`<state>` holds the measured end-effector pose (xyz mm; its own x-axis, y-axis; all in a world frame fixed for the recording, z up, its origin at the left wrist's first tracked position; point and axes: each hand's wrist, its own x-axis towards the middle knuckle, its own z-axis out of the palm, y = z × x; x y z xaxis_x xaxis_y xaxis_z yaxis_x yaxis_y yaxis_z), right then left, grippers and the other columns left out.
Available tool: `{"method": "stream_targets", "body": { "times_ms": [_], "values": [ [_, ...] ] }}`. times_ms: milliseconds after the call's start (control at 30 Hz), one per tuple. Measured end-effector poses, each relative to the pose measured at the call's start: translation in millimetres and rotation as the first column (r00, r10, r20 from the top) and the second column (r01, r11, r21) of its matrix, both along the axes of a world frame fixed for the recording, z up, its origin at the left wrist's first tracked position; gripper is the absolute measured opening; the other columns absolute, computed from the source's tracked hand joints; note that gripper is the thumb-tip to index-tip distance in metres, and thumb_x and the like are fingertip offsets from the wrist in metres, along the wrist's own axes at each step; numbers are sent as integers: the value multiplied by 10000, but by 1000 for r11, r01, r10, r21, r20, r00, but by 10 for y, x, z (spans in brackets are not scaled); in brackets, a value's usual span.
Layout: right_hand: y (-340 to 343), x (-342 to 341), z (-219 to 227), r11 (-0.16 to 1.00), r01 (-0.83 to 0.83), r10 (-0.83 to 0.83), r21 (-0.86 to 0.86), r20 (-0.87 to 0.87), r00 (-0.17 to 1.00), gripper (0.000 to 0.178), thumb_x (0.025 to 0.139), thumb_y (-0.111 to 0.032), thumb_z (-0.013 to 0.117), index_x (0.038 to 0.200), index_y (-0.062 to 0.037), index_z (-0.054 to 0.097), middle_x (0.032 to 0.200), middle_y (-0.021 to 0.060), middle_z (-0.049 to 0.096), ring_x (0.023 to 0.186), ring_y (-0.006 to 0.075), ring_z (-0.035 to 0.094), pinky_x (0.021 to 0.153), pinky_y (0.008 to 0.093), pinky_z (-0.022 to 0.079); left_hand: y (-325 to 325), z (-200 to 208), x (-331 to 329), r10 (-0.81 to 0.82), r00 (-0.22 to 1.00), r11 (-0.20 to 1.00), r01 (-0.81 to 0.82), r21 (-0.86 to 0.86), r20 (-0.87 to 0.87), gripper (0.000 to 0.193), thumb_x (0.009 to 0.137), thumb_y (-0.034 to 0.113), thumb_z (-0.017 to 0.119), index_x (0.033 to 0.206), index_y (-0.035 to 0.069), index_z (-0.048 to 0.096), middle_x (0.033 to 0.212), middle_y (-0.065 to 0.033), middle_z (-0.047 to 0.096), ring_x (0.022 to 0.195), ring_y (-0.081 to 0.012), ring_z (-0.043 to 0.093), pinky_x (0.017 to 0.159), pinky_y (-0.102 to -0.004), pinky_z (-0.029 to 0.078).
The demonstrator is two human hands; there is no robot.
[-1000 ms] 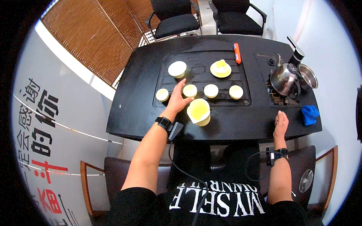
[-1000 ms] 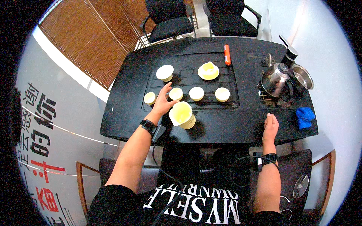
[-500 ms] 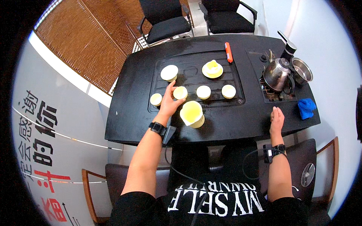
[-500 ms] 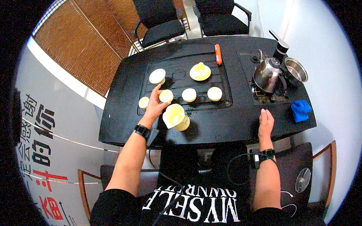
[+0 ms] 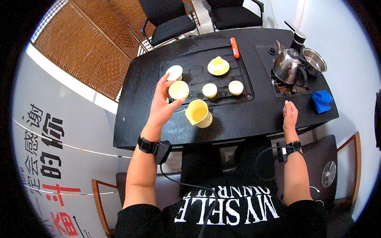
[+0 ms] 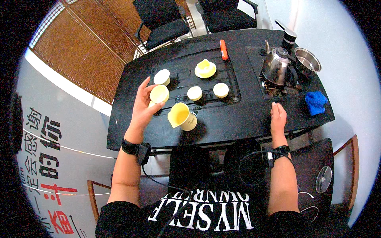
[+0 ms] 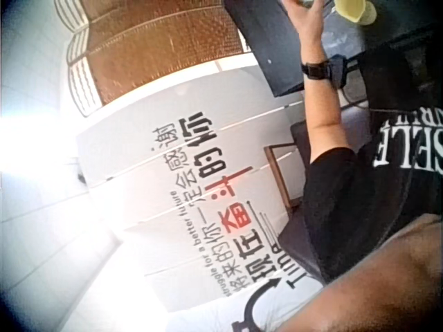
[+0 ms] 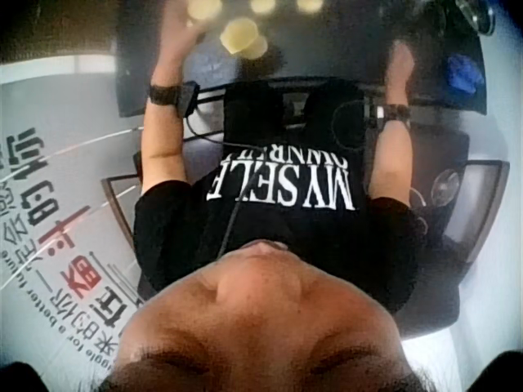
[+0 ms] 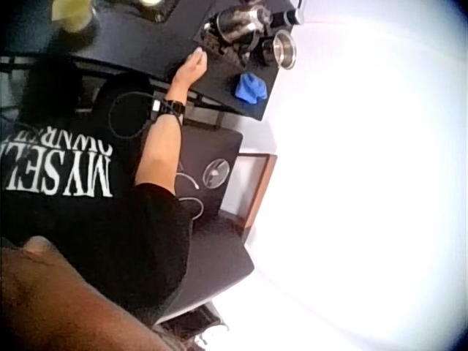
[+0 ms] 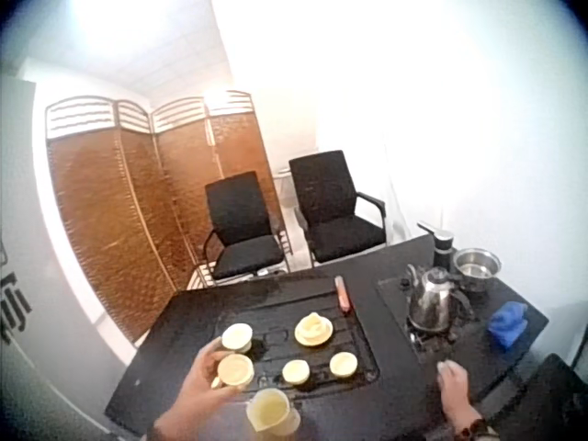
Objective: The person arranges several teacups on a tray, pours liquid from a kettle into a pitcher, then fills the teacups from the pitcher before wiping the tray with a blue cloth.
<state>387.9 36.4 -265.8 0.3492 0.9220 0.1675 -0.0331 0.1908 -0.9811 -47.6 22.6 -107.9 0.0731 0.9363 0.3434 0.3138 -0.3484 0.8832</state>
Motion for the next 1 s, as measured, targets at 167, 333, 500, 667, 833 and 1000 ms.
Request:
{"method": "stream_targets", "body": {
  "times_ms": [167,333,500,667,833,1000],
  "values": [
    [-30,-16,52,1000,-8,8,-17,3,1000,350,965,-204,518,666,-129,352,626,-74,292,550,29,256,488,232,207,-152,139,136,-50,998,999,50,7,-24,911,707,-26,735,1457,68,226,1287,-140,521,1169,-208,521,1026,-338,393],
    [-3,11,8,1000,-4,4,11,20,1000,365,970,-253,497,654,-137,356,581,-67,295,505,38,264,461,234,216,-221,169,230,-41,992,997,48,55,-119,908,710,-18,738,1458,83,234,1291,-151,520,1167,-220,529,1019,-342,401],
    [-7,9,13,1000,-19,19,13,30,999,368,971,-250,501,654,-141,350,584,-68,300,503,36,266,460,228,219,-266,209,280,-40,977,996,57,75,-209,947,704,-64,729,1473,72,193,1307,-126,501,1179,-208,515,1009,-335,426],
    [-3,18,1,999,-33,32,24,16,999,370,973,-251,501,653,-143,349,584,-70,309,506,31,274,461,223,221,-291,261,317,-3,954,993,38,110,-299,932,710,-60,727,1472,78,207,1318,-125,498,1175,-203,520,1002,-331,428],
    [15,24,-43,999,-37,36,31,29,999,370,972,-255,501,651,-142,357,583,-67,313,508,32,277,465,222,224,-316,275,339,41,944,992,-1,122,-328,897,706,-54,725,1455,89,254,1316,-148,511,1193,-243,524,1022,-347,409],
    [20,44,-49,999,-17,14,45,66,998,365,969,-258,503,653,-143,362,582,-65,320,511,34,281,470,221,230,-298,307,364,56,935,991,-9,136,-350,877,698,-52,724,1444,88,284,1316,-158,517,1215,-271,515,1034,-358,399]
  ]
}}
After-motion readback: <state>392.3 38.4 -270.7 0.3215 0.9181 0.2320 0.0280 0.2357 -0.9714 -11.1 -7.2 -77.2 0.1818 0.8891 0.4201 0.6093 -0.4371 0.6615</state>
